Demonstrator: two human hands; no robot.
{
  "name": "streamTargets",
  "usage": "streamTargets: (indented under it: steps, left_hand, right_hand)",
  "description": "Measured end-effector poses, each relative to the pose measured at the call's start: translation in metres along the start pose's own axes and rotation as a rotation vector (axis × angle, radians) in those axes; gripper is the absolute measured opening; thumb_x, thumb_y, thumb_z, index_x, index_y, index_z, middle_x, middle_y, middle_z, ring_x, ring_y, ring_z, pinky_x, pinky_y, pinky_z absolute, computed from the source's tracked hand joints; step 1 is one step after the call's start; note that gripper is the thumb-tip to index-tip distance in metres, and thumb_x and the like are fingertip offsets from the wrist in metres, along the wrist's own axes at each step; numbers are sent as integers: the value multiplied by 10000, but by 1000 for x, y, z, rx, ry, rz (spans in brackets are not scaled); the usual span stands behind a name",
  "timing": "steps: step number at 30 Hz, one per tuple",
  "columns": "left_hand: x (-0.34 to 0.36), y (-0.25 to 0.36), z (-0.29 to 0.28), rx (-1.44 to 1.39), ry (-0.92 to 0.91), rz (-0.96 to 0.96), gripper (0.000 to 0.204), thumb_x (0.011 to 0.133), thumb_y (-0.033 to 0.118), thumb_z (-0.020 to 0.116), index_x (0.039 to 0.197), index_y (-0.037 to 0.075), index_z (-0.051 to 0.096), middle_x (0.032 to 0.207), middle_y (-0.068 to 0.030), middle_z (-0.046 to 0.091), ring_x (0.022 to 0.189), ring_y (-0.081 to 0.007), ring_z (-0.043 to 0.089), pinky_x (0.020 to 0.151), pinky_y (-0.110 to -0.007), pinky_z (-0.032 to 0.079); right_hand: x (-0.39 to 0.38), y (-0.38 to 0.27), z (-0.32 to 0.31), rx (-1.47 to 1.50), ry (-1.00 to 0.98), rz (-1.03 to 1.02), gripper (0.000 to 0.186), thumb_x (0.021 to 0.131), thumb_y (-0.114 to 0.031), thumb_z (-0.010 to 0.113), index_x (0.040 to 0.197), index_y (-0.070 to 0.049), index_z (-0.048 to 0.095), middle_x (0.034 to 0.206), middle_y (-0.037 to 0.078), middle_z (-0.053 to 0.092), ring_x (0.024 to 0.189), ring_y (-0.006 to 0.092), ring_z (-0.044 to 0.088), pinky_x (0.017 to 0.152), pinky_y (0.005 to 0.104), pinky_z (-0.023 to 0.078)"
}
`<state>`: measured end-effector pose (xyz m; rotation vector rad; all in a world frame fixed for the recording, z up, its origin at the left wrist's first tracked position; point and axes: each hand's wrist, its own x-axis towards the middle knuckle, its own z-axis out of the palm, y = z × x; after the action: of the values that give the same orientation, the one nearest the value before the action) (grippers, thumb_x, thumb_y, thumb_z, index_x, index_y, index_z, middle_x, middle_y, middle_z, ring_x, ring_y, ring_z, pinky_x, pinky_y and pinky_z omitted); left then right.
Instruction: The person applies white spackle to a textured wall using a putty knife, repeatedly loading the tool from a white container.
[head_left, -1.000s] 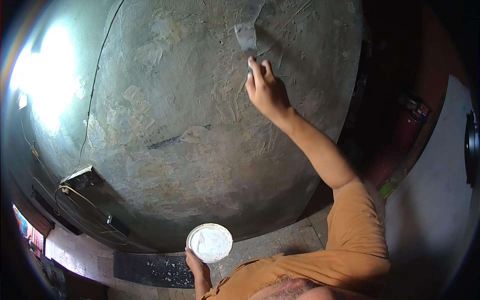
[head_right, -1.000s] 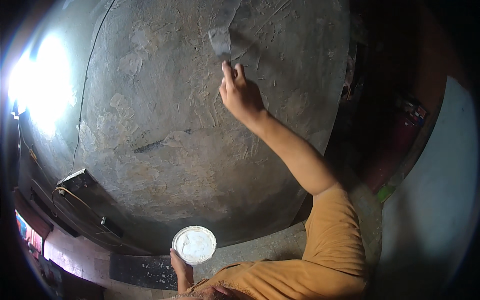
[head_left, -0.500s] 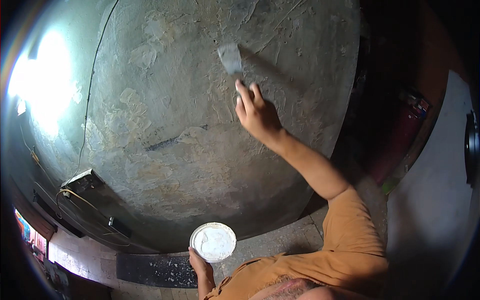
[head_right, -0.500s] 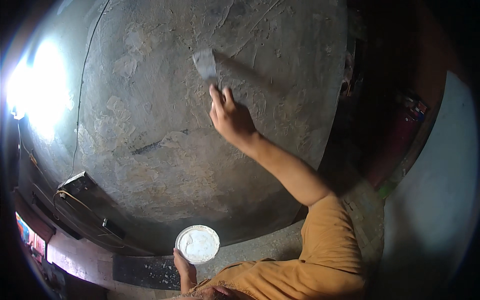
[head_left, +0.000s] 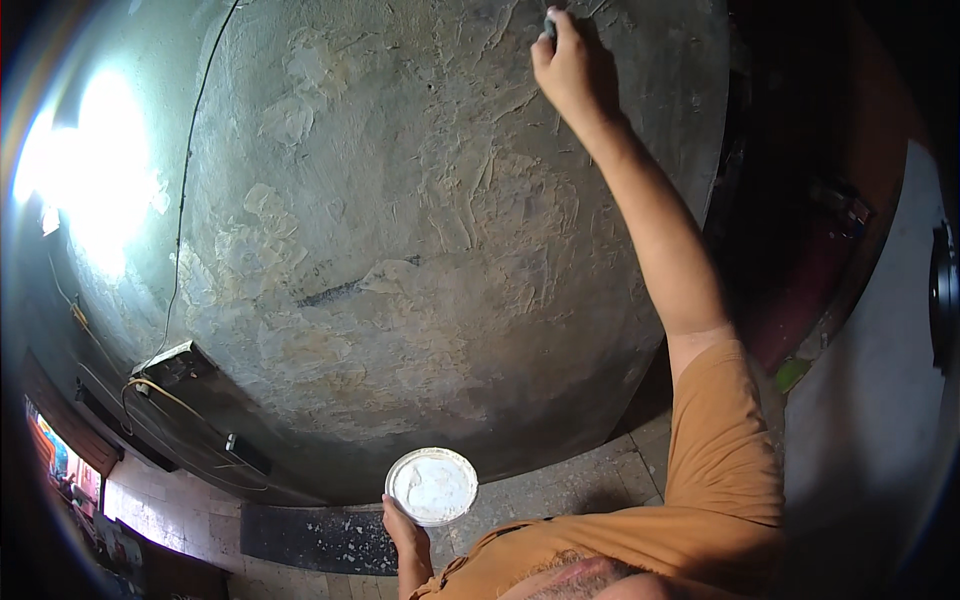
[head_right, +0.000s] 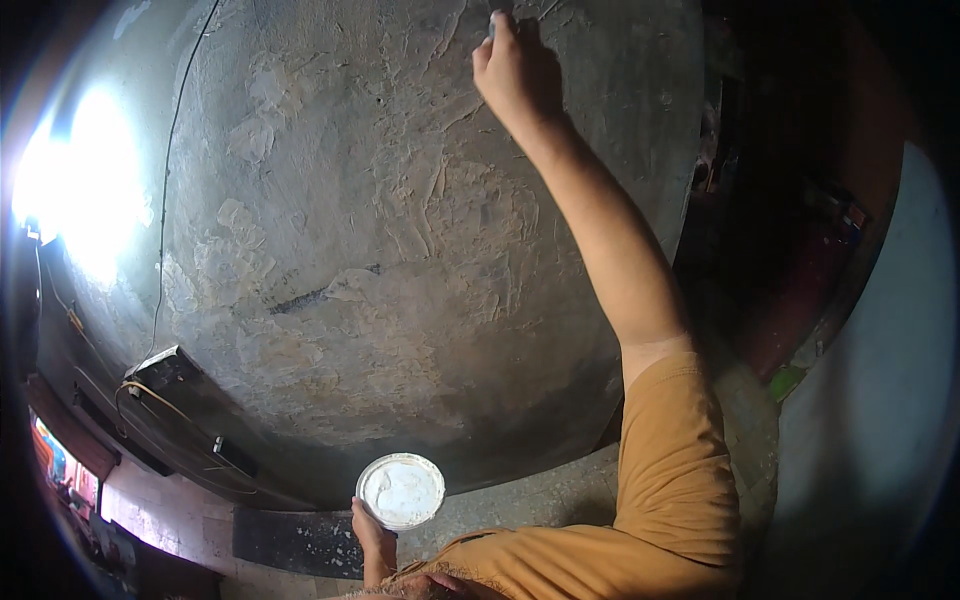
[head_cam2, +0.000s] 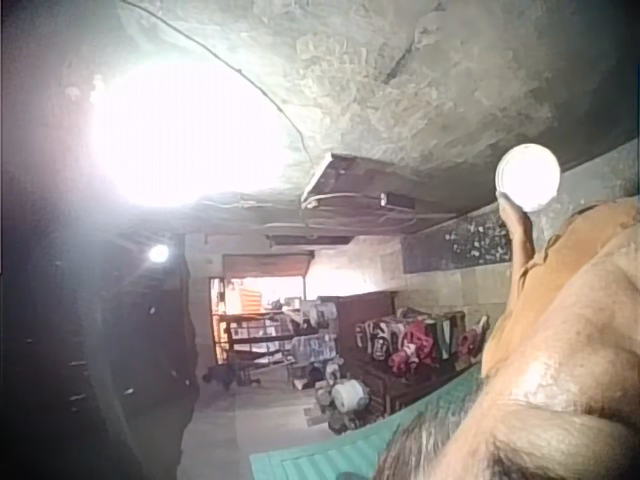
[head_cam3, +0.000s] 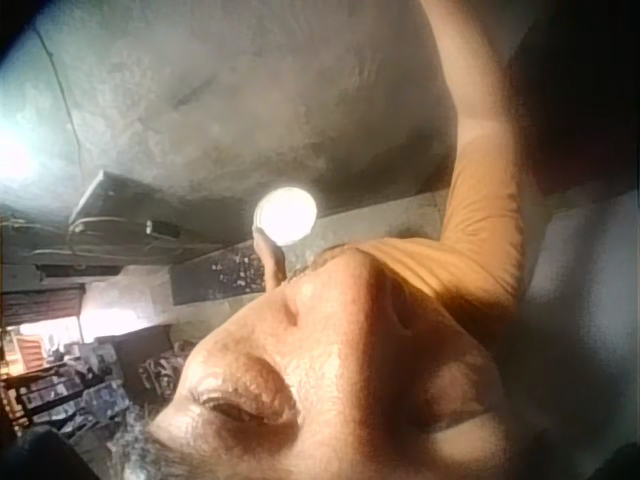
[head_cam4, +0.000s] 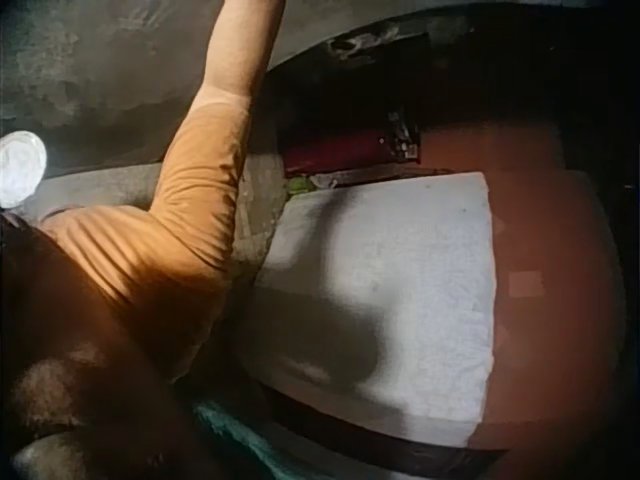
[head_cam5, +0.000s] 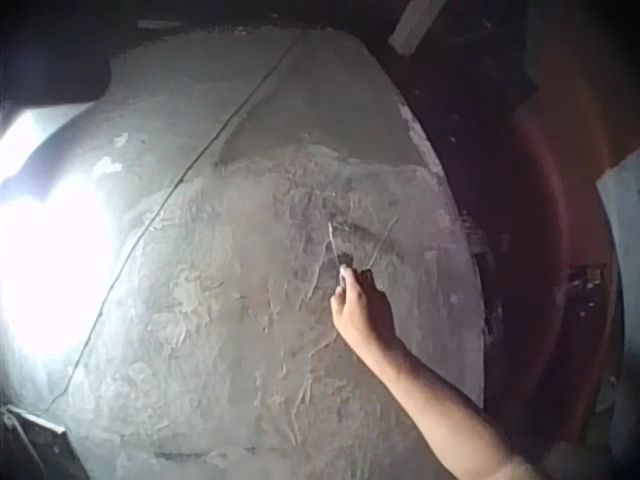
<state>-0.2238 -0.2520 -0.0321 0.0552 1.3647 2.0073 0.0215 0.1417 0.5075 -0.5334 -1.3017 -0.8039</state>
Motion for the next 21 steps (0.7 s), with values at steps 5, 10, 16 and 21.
streamTargets:
  steps: [5, 10, 16, 21]
  left_hand:
    - [-5, -1, -1, -24, 28, -14, 526, 1038, 378, 404, 1258, -73, 562, 1203, -181, 646, 1068, -277, 656, 932, -376, 516]
    - [1, -2, -4, -42, 11, -6, 531, 1037, 382, 403, 1255, -74, 565, 1200, -183, 648, 1068, -278, 656, 930, -376, 517]
    - [5, -6, -4, -18, 29, 1, 527, 1032, 374, 409, 1248, -80, 567, 1202, -187, 646, 1068, -277, 652, 943, -373, 506]
    - [5, -12, 21, -3, -22, -34, 523, 1030, 376, 416, 1228, -82, 575, 1196, -191, 646, 1071, -269, 646, 949, -370, 500]
  right_hand:
    - [-101, -80, -42, 226, -373, 98, 458, 931, -107, 585, 1347, 51, 476, 1042, 263, 570, 597, 313, 655, 477, 381, 558]
    - [-223, -143, -127, 609, -585, 176, 433, 941, -95, 593, 1363, -34, 513, 968, 141, 565, 607, 271, 630, 479, 350, 531]
    - [-332, -191, -214, 945, -903, 501, 347, 941, -103, 618, 1286, -64, 621, 928, 130, 595, 780, 290, 654, 654, 368, 523]
    - [-384, -192, -260, 1001, -1190, 583, 278, 926, -127, 628, 1195, -83, 687, 928, 115, 594, 782, 291, 650, 667, 385, 524]
